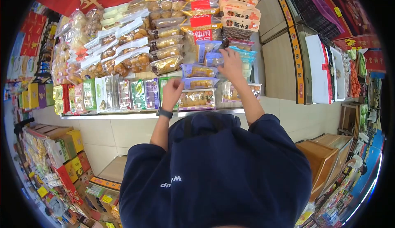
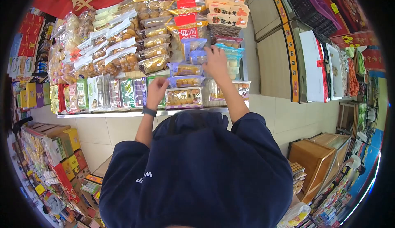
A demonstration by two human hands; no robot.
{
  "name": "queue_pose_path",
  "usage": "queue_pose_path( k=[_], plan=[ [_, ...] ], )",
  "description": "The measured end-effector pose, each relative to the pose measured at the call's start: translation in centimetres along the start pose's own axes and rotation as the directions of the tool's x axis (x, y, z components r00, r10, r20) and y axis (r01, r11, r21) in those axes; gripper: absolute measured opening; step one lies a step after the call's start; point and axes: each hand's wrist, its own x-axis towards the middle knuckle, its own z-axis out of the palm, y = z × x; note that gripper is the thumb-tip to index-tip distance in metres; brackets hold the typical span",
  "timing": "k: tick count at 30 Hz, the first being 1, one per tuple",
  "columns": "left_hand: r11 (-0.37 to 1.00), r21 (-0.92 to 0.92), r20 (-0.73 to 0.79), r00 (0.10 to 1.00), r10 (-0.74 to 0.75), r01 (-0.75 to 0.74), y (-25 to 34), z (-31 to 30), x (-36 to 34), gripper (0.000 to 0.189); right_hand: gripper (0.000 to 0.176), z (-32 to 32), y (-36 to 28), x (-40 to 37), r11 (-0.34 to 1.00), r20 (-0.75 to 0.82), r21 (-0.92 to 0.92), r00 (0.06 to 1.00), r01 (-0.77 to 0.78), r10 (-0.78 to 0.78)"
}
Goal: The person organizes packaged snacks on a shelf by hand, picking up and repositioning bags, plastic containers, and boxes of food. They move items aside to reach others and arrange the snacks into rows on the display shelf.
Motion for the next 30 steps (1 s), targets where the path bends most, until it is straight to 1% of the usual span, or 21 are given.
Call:
queue_pose_path(
  k=[1,2,4,7,9,10,11,14,15,17,20,22,24,25,27,30],
  plan=[
    [0.977,0.085,-0.031,0.98,0.199,-0.196,2.6,0.4,2.1,0.025,0.065,-0.1,-0.4,0.2,0.997,0.032,-0.055,0.998,0.046,-0.044],
    [0.908,0.176,-0.047,0.918,0.393,-0.38,5.2,0.8,4.4,0.033,0.067,0.0,-0.7,0.3,0.996,0.049,-0.064,0.997,0.062,-0.059],
    [0.74,0.344,-0.025,0.782,0.623,-0.578,10.2,2.1,8.3,0.043,0.07,0.7,-0.8,0.6,0.992,0.077,-0.087,0.993,0.096,-0.089],
    [0.576,0.539,0.15,0.743,0.652,-0.614,10.6,5.6,13.8,0.05,0.071,2.1,-0.8,1.0,0.981,0.128,-0.146,0.986,0.127,-0.109],
    [0.547,0.57,0.275,0.769,0.577,-0.614,7.9,7.6,16.7,0.048,0.068,3.5,0.1,1.4,0.98,0.132,-0.142,0.984,0.141,-0.123],
    [0.53,0.583,0.34,0.778,0.529,-0.616,7.9,7.6,17.2,0.047,0.067,3.4,0.2,1.5,0.98,0.137,-0.137,0.983,0.143,-0.124],
    [0.54,0.564,0.343,0.772,0.534,-0.624,7.6,7.6,17.3,0.042,0.064,3.4,0.5,1.6,0.983,0.111,-0.093,0.982,0.16,-0.15],
    [0.546,0.555,0.371,0.775,0.512,-0.627,7.3,5.8,17.7,0.037,0.063,3.3,0.9,1.7,0.987,0.086,-0.017,0.984,0.158,-0.156],
    [0.545,0.546,0.326,0.761,0.56,-0.636,6.9,4.9,17.6,0.034,0.063,3.2,0.9,1.7,0.989,0.076,0.001,0.987,0.145,-0.145],
    [0.526,0.588,0.318,0.774,0.548,-0.614,7.9,2.6,16.9,0.035,0.063,2.6,0.8,2.2,0.991,0.058,0.037,0.99,0.126,-0.128],
    [0.488,0.629,0.306,0.77,0.56,-0.605,7.8,0.8,16.6,0.039,0.06,2.5,0.8,3.5,0.995,-0.003,0.032,0.996,0.093,-0.092],
    [0.485,0.643,0.273,0.769,0.578,-0.593,7.2,1.0,16.3,0.04,0.056,3.1,1.3,4.9,0.997,-0.018,0.012,0.997,0.074,-0.073],
    [0.471,0.646,0.247,0.748,0.615,-0.601,6.6,1.6,16.1,0.039,0.054,3.5,1.7,5.7,0.998,-0.024,-0.016,0.998,0.063,-0.063],
    [0.464,0.645,0.235,0.735,0.636,-0.607,6.3,2.0,16.1,0.039,0.053,3.6,1.9,6.1,0.996,-0.026,-0.016,0.996,0.082,-0.082],
    [0.482,0.628,0.234,0.739,0.631,-0.611,5.7,2.6,15.8,0.039,0.05,3.9,2.5,6.8,0.992,-0.033,-0.02,0.992,0.121,-0.122],
    [0.506,0.627,0.212,0.755,0.62,-0.592,5.2,3.2,15.9,0.039,0.047,5.5,3.4,6.7,0.986,0.049,-0.078,0.988,0.149,-0.146]
  ],
)
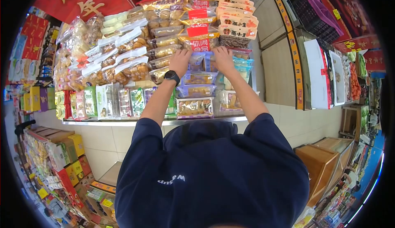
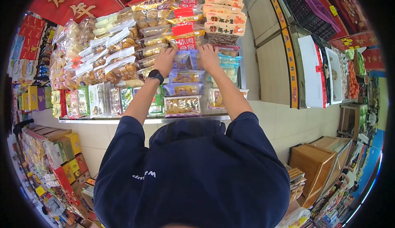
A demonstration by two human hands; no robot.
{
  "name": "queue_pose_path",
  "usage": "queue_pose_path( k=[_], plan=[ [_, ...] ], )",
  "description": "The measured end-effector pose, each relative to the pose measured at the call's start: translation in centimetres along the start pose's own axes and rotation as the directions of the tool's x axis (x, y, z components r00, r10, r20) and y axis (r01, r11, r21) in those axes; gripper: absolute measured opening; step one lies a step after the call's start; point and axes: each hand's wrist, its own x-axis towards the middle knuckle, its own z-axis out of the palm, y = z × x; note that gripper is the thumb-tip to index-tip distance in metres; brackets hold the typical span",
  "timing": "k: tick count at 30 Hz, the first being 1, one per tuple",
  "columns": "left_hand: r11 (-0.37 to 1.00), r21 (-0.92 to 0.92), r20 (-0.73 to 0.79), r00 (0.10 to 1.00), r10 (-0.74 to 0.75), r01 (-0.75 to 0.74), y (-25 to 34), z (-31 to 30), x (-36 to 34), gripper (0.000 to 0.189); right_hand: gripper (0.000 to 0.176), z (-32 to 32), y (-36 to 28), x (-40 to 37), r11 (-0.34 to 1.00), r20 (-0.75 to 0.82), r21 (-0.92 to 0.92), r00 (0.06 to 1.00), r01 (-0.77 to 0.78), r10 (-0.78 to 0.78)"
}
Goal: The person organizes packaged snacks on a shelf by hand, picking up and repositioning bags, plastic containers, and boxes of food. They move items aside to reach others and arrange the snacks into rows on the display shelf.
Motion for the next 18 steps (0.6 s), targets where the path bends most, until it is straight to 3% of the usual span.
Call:
queue_pose_path(
  k=[3,6,9,11,12,14,17,18],
  plan=[
    [0.999,-0.002,0.025,0.999,-0.033,0.033,0.2,0.0,0.4,0.042,0.048,0.6,-0.2,-1.0,0.996,0.01,-0.062,0.998,-0.064,0.065],
    [0.997,0.013,-0.025,0.997,-0.069,0.07,1.1,-1.7,0.3,0.053,0.06,-0.3,-1.1,-1.4,0.987,-0.127,-0.154,0.992,-0.045,0.025],
    [0.987,-0.073,-0.128,0.98,-0.15,0.141,3.2,-4.5,-0.9,0.059,0.049,-3.4,-2.9,-2.7,1.0,-0.26,0.012,0.966,-0.004,0.007],
    [0.976,-0.13,-0.177,0.965,-0.195,0.174,4.6,-4.7,-3.1,0.057,0.05,-3.3,-3.2,-4.6,0.992,-0.229,0.097,0.972,0.077,-0.053],
    [0.978,-0.163,-0.065,0.987,-0.144,0.132,5.2,-4.1,-4.7,0.056,0.05,-3.4,-3.2,-5.4,0.984,-0.221,0.137,0.972,0.117,-0.085],
    [0.97,-0.232,0.144,0.989,-0.037,0.07,6.0,-2.8,-7.5,0.054,0.049,-2.7,-3.6,-7.5,0.978,-0.048,0.205,0.998,-0.034,0.044],
    [0.937,-0.349,0.189,0.978,0.084,-0.013,8.1,-0.2,-9.0,0.054,0.05,-0.5,-4.4,-8.9,0.933,0.194,0.207,0.947,-0.294,0.256],
    [0.951,-0.31,0.218,0.974,0.056,0.015,8.3,0.9,-9.2,0.055,0.051,0.2,-4.6,-9.2,0.905,0.265,0.18,0.905,-0.385,0.332]
  ],
)
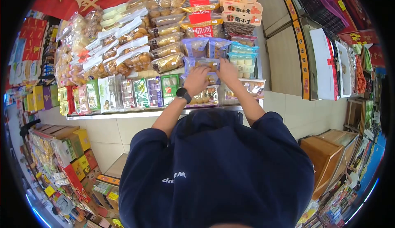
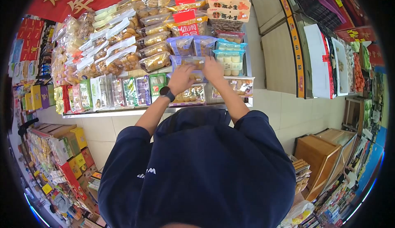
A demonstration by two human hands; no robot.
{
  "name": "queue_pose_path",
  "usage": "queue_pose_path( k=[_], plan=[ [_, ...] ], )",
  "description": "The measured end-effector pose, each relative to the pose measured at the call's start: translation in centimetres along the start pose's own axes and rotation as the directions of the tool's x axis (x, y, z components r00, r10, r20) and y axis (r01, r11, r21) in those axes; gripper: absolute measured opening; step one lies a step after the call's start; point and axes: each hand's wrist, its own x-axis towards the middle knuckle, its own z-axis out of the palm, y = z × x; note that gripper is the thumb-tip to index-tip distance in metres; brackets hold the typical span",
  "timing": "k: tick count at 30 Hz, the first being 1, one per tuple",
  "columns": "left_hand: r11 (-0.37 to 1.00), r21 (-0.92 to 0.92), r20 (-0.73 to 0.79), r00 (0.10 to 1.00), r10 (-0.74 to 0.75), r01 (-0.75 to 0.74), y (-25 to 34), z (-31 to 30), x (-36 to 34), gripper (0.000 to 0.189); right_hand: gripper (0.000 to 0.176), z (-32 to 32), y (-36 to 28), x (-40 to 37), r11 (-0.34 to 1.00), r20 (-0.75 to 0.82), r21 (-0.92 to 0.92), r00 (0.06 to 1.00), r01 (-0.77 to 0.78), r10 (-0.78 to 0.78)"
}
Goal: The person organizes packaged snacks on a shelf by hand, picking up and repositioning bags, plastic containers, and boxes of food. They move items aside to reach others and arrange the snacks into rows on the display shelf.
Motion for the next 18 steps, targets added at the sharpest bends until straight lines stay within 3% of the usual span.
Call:
queue_pose_path(
  k=[3,6,10,11,14,15,18],
  plan=[
    [0.991,0.075,0.065,0.992,-0.112,0.107,-0.2,2.5,0.4,0.061,0.057,2.8,0.4,1.4,0.963,-0.003,0.187,0.981,-0.192,0.196],
    [0.965,0.216,0.175,0.967,-0.187,0.147,-0.1,3.0,0.8,0.061,0.066,3.8,1.0,2.9,0.962,0.244,0.107,0.944,-0.253,0.221],
    [0.968,0.233,0.17,0.976,-0.135,0.093,-0.9,2.3,-0.5,0.055,0.055,4.1,1.1,2.3,0.965,0.136,0.195,0.979,-0.178,0.153],
    [0.976,0.211,0.013,0.999,-0.049,0.045,-1.0,1.9,-1.1,0.035,0.051,3.6,0.9,2.3,0.972,0.107,0.178,0.985,-0.154,0.136],
    [0.984,-0.002,0.078,0.981,-0.176,0.177,-0.9,-2.3,-2.0,0.038,0.04,1.0,-0.6,1.3,0.98,0.004,0.179,0.997,-0.082,0.083],
    [0.976,-0.093,0.051,0.98,-0.191,0.195,-1.0,-3.7,-2.1,0.04,0.039,-0.5,-1.2,0.7,0.976,-0.046,0.212,0.997,-0.048,0.059],
    [0.851,-0.374,-0.066,0.905,-0.42,0.368,-0.2,-7.6,-2.4,0.038,0.028,-4.6,-2.9,0.3,0.973,-0.167,0.222,0.986,0.062,-0.025]
  ],
)
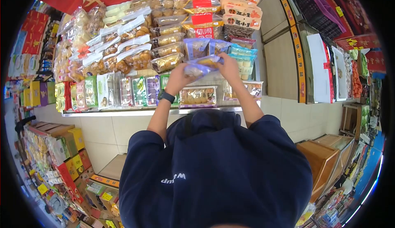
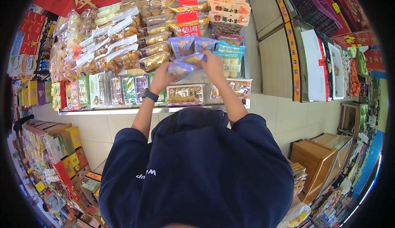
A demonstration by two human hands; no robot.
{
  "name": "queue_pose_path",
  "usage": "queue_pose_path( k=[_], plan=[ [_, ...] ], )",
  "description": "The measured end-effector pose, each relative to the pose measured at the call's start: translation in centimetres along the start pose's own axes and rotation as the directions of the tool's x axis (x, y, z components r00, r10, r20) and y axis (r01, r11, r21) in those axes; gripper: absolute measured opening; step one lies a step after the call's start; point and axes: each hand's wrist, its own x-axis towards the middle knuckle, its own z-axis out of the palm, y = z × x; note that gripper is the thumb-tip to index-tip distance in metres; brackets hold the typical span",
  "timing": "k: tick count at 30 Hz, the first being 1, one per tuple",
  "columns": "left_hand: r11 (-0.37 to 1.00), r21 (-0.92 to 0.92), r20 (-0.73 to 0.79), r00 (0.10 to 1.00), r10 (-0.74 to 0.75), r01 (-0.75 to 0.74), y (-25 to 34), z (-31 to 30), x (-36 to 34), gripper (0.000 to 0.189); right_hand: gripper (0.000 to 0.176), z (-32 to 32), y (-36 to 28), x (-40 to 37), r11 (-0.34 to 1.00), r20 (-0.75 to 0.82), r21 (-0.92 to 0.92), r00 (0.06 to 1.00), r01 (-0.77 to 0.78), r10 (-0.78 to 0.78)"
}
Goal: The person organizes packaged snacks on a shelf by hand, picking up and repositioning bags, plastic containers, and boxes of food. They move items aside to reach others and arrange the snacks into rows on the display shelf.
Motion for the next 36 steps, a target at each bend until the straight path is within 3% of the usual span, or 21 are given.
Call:
queue_pose_path(
  k=[1,2,4,5,8,11,15,18,21,24,29,30,31,32,34,35,36],
  plan=[
    [0.998,-0.065,-0.011,1.0,-0.021,0.02,-1.9,0.0,0.7,0.042,0.026,-1.1,-0.5,0.4,0.999,-0.027,0.006,0.998,0.053,-0.053],
    [0.969,-0.241,-0.022,0.998,-0.058,0.051,-3.4,0.5,1.3,0.045,0.025,-1.9,-0.9,0.7,0.994,-0.056,0.009,0.993,0.106,-0.105],
    [0.82,-0.565,-0.023,0.991,-0.13,0.095,-2.9,0.5,2.3,0.053,0.02,-2.1,-1.6,1.6,0.994,-0.077,-0.031,0.991,0.109,-0.111],
    [0.77,-0.62,0.015,0.984,-0.179,0.15,-2.6,0.5,2.7,0.061,0.019,-2.1,-2.0,1.9,0.993,-0.088,-0.051,0.99,0.11,-0.114],
    [0.844,-0.535,-0.09,0.991,-0.095,0.033,-5.6,3.9,4.7,0.058,0.015,-0.3,-1.1,2.4,0.98,0.013,0.036,0.981,0.194,-0.194],
    [0.893,-0.449,-0.19,0.98,-0.057,-0.035,-6.9,6.3,6.1,0.06,0.013,2.5,0.3,1.9,0.946,-0.152,-0.009,0.935,0.323,-0.321],
    [0.914,-0.381,-0.247,0.968,0.042,-0.136,-6.3,6.3,6.8,0.063,0.011,2.9,-0.4,1.2,0.971,-0.203,-0.003,0.951,0.238,-0.234],
    [0.75,-0.66,-0.162,0.984,-0.079,-0.049,-5.3,6.0,7.0,0.063,0.014,2.4,-1.1,0.8,0.985,-0.204,0.026,0.965,0.172,-0.163],
    [0.703,-0.71,-0.129,0.976,-0.177,0.034,-4.7,6.0,6.5,0.065,0.022,2.8,-1.0,0.5,0.995,-0.118,0.043,0.99,0.089,-0.083],
    [0.929,-0.369,-0.219,0.973,-0.073,-0.014,-7.5,7.3,6.0,0.066,0.032,4.1,-0.4,-0.2,0.992,-0.108,0.049,0.988,0.117,-0.112],
    [0.983,-0.181,-0.282,0.957,-0.069,0.017,-5.7,6.2,3.7,0.069,0.046,3.4,-1.0,-2.4,0.987,-0.202,0.121,0.976,0.107,-0.081],
    [0.987,-0.158,-0.302,0.951,-0.066,0.019,-5.0,6.1,3.0,0.069,0.049,3.4,-0.8,-3.2,0.974,-0.17,0.217,0.985,0.062,-0.025],
    [0.976,-0.212,-0.387,0.922,-0.036,-0.051,-4.7,6.5,2.2,0.072,0.052,3.5,-0.4,-4.2,0.95,-0.133,0.311,0.991,0.014,0.029],
    [0.98,-0.201,-0.407,0.909,-0.091,0.008,-4.4,6.7,1.1,0.073,0.055,3.6,0.0,-4.9,0.916,-0.093,0.399,0.993,-0.034,0.077],
    [0.975,-0.184,-0.449,0.872,-0.196,0.124,-4.2,7.1,-0.9,0.076,0.068,6.5,2.8,-6.6,0.767,0.119,0.532,0.929,-0.358,0.351],
    [0.951,-0.247,-0.402,0.873,-0.277,0.188,-5.4,7.8,-1.5,0.084,0.075,7.5,3.8,-7.1,0.651,0.235,0.566,0.855,-0.507,0.462],
    [0.812,-0.509,-0.291,0.83,-0.475,0.286,-5.1,8.1,-1.4,0.089,0.08,7.3,3.5,-7.0,0.346,0.385,0.714,0.754,-0.609,0.532]
  ],
)
